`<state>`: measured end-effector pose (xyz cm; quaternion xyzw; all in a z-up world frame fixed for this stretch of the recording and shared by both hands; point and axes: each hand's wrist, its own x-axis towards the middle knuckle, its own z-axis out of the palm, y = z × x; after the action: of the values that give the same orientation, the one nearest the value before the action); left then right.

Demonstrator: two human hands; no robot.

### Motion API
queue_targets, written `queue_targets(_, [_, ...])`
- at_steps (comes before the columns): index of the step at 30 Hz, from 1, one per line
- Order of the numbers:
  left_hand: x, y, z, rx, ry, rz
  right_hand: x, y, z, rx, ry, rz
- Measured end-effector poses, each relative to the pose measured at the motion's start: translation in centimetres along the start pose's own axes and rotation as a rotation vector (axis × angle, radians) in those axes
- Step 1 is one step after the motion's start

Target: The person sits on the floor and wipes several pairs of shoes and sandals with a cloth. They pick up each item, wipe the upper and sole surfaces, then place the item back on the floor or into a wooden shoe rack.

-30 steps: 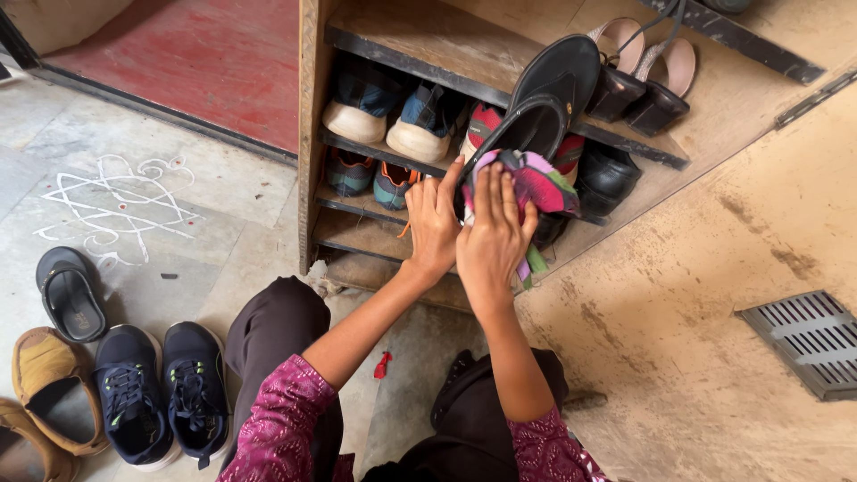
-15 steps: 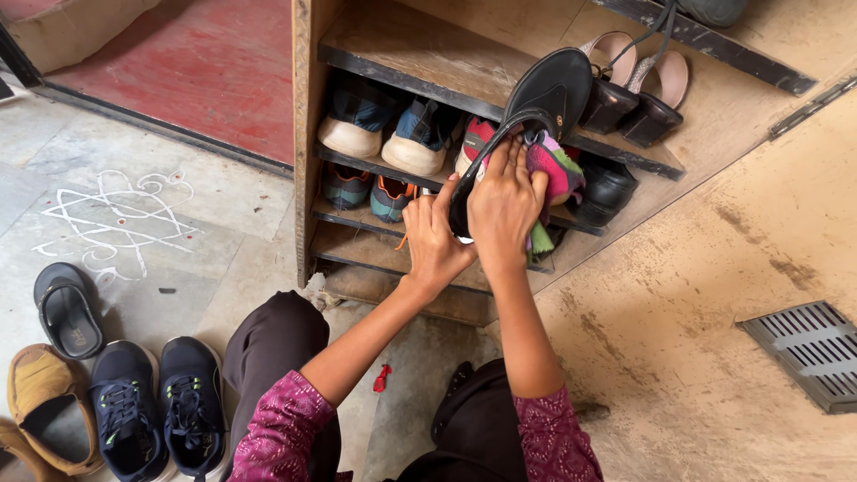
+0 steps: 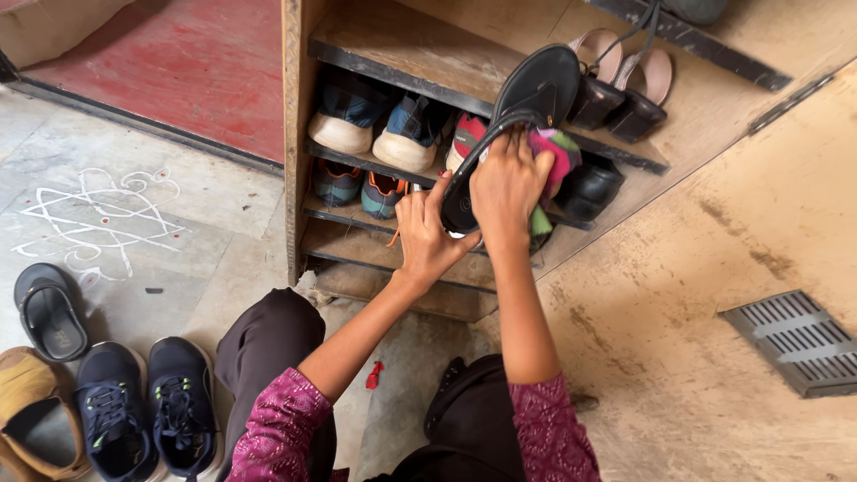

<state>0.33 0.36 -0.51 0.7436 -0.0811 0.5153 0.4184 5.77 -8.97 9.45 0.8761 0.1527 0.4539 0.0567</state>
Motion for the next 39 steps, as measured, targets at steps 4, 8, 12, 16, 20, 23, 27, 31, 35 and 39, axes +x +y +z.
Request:
queue_targets(4, [0.2, 0.0, 0.0, -0.03, 0.047, 0.034, -1.8, -0.8, -0.9, 0.059, -0.002, 0.034])
queue_targets(8, [0.4, 0.2, -0.2, -0.05, 0.046, 0.037, -2.9, -1.0, -1.3, 0.097, -0.028, 0.061])
queue_targets(12, [0.5, 0.4, -0.3, -0.053, 0.048, 0.032, -3.7, -1.0, -1.6, 0.16, -0.036, 0.068])
queue_targets(16, [0.4, 0.3, -0.1, -0.052, 0.049, 0.035, -4.2, -0.9, -2.4, 0.235, -0.071, 0.066])
queue_targets(20, [0.4, 0.4, 0.1, -0.031, 0.036, 0.017, -5.1, -0.8, -3.3, 0.335, -0.085, 0.068])
queue_targets(23, [0.5, 0.5, 0.1, -0.03, 0.046, 0.028, -5.9, -1.1, -3.6, 0.395, -0.076, 0.091])
queue_targets(27, [0.7, 0.5, 0.1, -0.025, 0.041, 0.025, -6.7, -1.7, -3.4, 0.418, -0.058, 0.115])
queue_targets(31, [1.3, 0.3, -0.5, -0.055, 0.03, 0.06, -7.1, -2.8, -4.1, 0.438, -0.069, 0.101])
queue_targets(35, [1.7, 0.3, -0.8, -0.037, 0.021, 0.04, -7.4, -3.3, -7.3, 0.535, -0.166, 0.025])
queue_targets(39, [1.7, 0.7, -1.0, -0.046, 0.014, 0.03, -7.0, -3.1, -8.9, 0.595, -0.227, 0.006])
